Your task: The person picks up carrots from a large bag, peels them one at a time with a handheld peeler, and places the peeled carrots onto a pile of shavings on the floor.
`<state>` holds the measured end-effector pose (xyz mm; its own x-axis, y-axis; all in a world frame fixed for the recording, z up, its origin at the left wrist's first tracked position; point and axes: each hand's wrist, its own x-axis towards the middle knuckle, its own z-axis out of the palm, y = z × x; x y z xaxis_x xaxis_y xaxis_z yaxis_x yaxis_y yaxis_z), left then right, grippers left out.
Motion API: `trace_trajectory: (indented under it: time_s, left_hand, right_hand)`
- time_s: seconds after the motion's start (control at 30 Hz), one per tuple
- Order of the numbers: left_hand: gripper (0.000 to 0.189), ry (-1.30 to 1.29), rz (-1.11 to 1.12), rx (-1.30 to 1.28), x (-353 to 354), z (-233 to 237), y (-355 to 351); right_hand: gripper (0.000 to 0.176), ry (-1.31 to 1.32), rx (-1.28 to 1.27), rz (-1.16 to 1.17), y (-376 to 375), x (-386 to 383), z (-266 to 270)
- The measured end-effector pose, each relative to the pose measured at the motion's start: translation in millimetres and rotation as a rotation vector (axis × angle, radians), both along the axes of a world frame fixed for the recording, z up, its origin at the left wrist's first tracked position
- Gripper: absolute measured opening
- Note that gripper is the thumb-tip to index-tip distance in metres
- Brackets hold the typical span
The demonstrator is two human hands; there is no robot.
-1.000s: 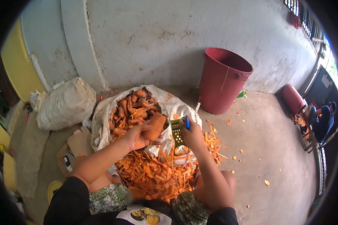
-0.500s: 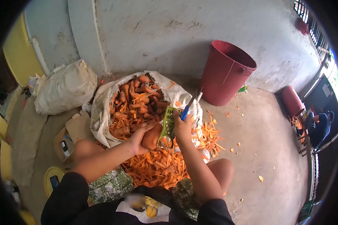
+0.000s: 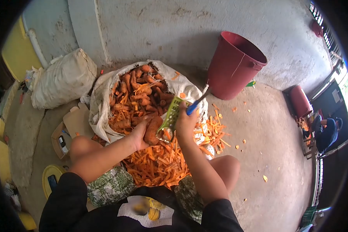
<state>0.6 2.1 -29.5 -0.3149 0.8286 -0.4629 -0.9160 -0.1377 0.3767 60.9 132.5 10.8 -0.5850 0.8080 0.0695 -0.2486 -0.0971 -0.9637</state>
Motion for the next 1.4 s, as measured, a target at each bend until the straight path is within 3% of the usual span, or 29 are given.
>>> trace_trajectory:
  time_s: [0.13,0.23,0.37,0.5,0.57,0.63,0.7,0.73,0.8,0.87,0.93,1.0,1.1,1.23,1.3,1.4]
  left_hand:
    - [0.035,0.083,-0.035,0.064,4.1,-1.6,-1.4]
    - [0.035,0.000,0.015,0.006,10.1,9.3,-3.0]
    - [0.035,-0.034,0.086,-0.019,16.7,17.8,-3.6]
    - [0.037,0.110,0.057,-0.118,15.6,7.2,-3.8]
    - [0.038,0.204,0.020,-0.201,15.8,8.4,-7.5]
    - [0.040,0.305,-0.315,-0.300,16.5,13.9,-10.3]
    - [0.040,0.313,-0.362,-0.202,32.9,24.9,-15.6]
    - [0.041,0.296,-0.374,-0.214,37.6,26.7,-14.8]
    - [0.042,0.256,-0.348,-0.201,33.1,23.6,-16.7]
    - [0.040,0.211,-0.349,-0.166,17.6,19.3,-19.1]
    - [0.034,0.162,-0.289,-0.076,7.1,10.5,-20.4]
    - [0.033,0.112,-0.188,-0.169,3.9,8.5,-14.9]
    - [0.034,0.090,-0.128,-0.113,4.5,17.4,-15.9]
    - [0.036,0.127,-0.093,-0.132,6.3,6.5,-12.4]
    - [0.036,0.364,-0.258,-0.195,-3.3,-9.5,-11.3]
    - [0.035,0.454,-0.413,-0.234,9.6,26.3,-20.0]
  right_hand:
    - [0.022,-0.115,0.173,0.073,-28.4,-1.3,9.1]
    - [0.021,-0.129,0.223,0.102,-31.9,-6.0,-4.6]
    - [0.020,-0.245,0.366,0.032,-30.6,-7.7,-14.4]
    - [0.022,-0.380,0.491,-0.068,-32.4,-8.2,-16.6]
    - [0.023,-0.426,0.456,-0.077,-21.8,-12.5,-25.5]
    - [0.023,-0.454,0.381,-0.179,12.0,-22.2,-40.9]
    - [0.024,-0.326,0.387,-0.357,65.2,-29.3,-63.6]
    - [0.024,-0.479,0.244,-0.369,63.5,-22.9,-36.3]
    - [0.023,-0.271,0.046,-0.307,65.1,-23.2,-32.6]
    - [0.023,-0.159,0.053,-0.227,44.1,-27.1,-30.1]
    - [0.024,-0.257,0.038,-0.037,12.5,-19.2,-17.5]
    - [0.023,-0.211,0.108,0.013,-18.9,-15.5,-12.9]
    - [0.024,-0.327,0.467,-0.042,-38.4,-8.2,-15.7]
    - [0.024,-0.384,0.492,-0.060,-35.1,-9.9,-15.5]
    - [0.025,-0.352,0.407,-0.135,-20.2,-15.7,-19.4]
    - [0.025,-0.426,0.301,-0.273,52.4,-22.0,-48.3]
